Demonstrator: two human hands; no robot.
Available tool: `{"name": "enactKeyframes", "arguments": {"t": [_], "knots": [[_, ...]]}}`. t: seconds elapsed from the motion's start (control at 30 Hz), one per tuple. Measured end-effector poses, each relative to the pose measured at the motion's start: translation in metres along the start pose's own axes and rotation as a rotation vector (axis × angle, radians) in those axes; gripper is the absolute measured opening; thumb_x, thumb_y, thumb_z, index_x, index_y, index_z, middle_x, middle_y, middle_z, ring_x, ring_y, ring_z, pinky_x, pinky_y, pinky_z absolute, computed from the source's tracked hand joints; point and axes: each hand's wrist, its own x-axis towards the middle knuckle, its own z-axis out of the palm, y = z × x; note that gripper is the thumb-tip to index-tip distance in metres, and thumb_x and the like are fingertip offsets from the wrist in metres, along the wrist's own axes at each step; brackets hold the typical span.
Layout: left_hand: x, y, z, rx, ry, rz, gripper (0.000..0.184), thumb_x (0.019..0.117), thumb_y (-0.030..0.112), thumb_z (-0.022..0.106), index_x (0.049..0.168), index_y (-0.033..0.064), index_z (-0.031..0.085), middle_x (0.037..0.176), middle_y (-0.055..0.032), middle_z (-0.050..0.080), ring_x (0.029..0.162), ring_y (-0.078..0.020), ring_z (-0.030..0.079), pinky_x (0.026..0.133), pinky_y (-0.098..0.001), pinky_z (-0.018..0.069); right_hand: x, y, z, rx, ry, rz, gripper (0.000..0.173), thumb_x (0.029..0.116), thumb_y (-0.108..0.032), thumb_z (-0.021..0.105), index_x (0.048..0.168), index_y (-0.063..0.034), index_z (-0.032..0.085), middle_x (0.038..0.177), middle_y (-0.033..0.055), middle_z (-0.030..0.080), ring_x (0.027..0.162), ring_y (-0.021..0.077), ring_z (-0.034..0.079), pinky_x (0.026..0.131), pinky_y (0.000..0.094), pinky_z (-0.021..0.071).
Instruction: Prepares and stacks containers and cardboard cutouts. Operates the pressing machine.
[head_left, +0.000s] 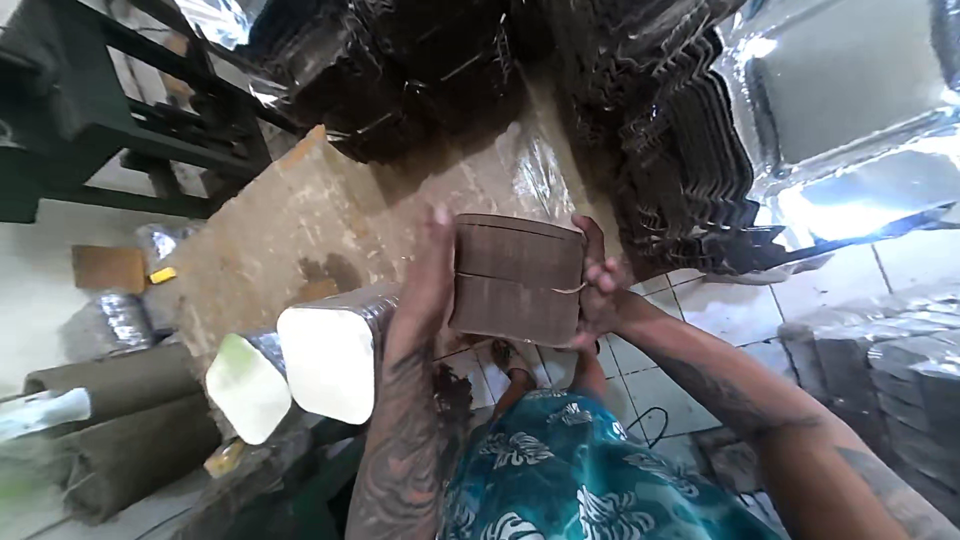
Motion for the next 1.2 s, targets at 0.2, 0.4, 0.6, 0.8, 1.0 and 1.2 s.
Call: {"name": "enactKeyframes", "arguments": {"t": [0.2, 0.4, 0.6, 0.8, 1.0, 1.2], "knots": [[0.025, -0.056, -0.009, -0.532, -0.156, -0.014, 0.065, 0.1069, 0.061, 0.018, 0.149, 0.0152, 0.038, 0.124, 0.0008, 0.066, 0.114, -0.0101, 0.063, 0.096, -0.0347, 0.0552, 0.002, 0.000, 0.000, 0.050, 0.010, 0.000, 0.092, 0.0864, -0.073, 0.056, 0.155, -0.0187, 0.027, 0.161, 0.0112, 0.033, 0.151, 0.0264, 0.031, 0.127, 0.0551, 0.0170], [0.031, -0.059, 0.010, -0.714, -0.250, -0.024, 0.058, 0.1053, 0.062, 0.027, 0.113, 0.0226, 0.069, 0.103, 0.0022, 0.076, 0.098, -0.0073, 0.072, 0.089, -0.0305, 0.0603, 0.010, 0.002, -0.004, 0.032, -0.031, -0.022, 0.104, 0.0832, -0.078, 0.056, 0.160, -0.0190, 0.018, 0.163, 0.0129, 0.028, 0.152, 0.0275, 0.029, 0.128, 0.0578, 0.0114], [0.063, -0.064, 0.017, -0.798, -0.264, -0.019, 0.053, 0.1094, 0.032, 0.015, 0.095, 0.0223, 0.065, 0.079, 0.0056, 0.071, 0.074, -0.0018, 0.068, 0.066, -0.0206, 0.0575, 0.006, -0.003, -0.004, -0.093, -0.021, -0.028, 0.089, 0.0868, -0.067, 0.060, 0.152, -0.0157, 0.028, 0.156, 0.0089, 0.034, 0.149, 0.0199, 0.031, 0.128, 0.0459, 0.0124], [-0.067, -0.018, -0.008, -0.582, -0.273, -0.445, 0.051, 0.1099, 0.052, 0.022, 0.112, 0.0263, 0.067, 0.095, 0.0053, 0.073, 0.087, -0.0049, 0.070, 0.074, -0.0271, 0.0606, 0.089, -0.093, -0.079, 0.289, -0.305, 0.481, 0.090, 0.0806, -0.043, 0.079, 0.153, -0.0178, 0.033, 0.141, 0.0086, 0.051, 0.130, 0.0146, 0.050, 0.110, 0.0394, 0.0425], [-0.100, -0.033, -0.042, -0.400, -0.374, 0.023, 0.064, 0.0927, 0.064, 0.061, 0.140, 0.0217, 0.057, 0.112, 0.0068, 0.069, 0.094, -0.0036, 0.065, 0.085, -0.0302, 0.0564, 0.160, -0.175, -0.113, 0.844, -0.755, 1.296, 0.114, 0.0715, -0.027, 0.082, 0.163, -0.0140, 0.017, 0.128, 0.0023, 0.062, 0.093, 0.0030, 0.068, 0.075, 0.0234, 0.0601], [-0.099, -0.003, -0.002, -0.226, -0.873, 0.181, 0.142, 0.0709, 0.089, 0.062, 0.156, 0.0016, -0.012, 0.138, -0.0044, 0.055, 0.114, -0.0013, 0.062, 0.097, -0.0270, 0.0551, 0.182, -0.222, -0.077, 0.522, -0.908, 1.307, 0.127, 0.0686, -0.013, 0.085, 0.166, -0.0149, 0.003, 0.166, 0.0205, 0.020, 0.133, 0.0285, 0.051, 0.099, 0.0446, 0.0524]]}}
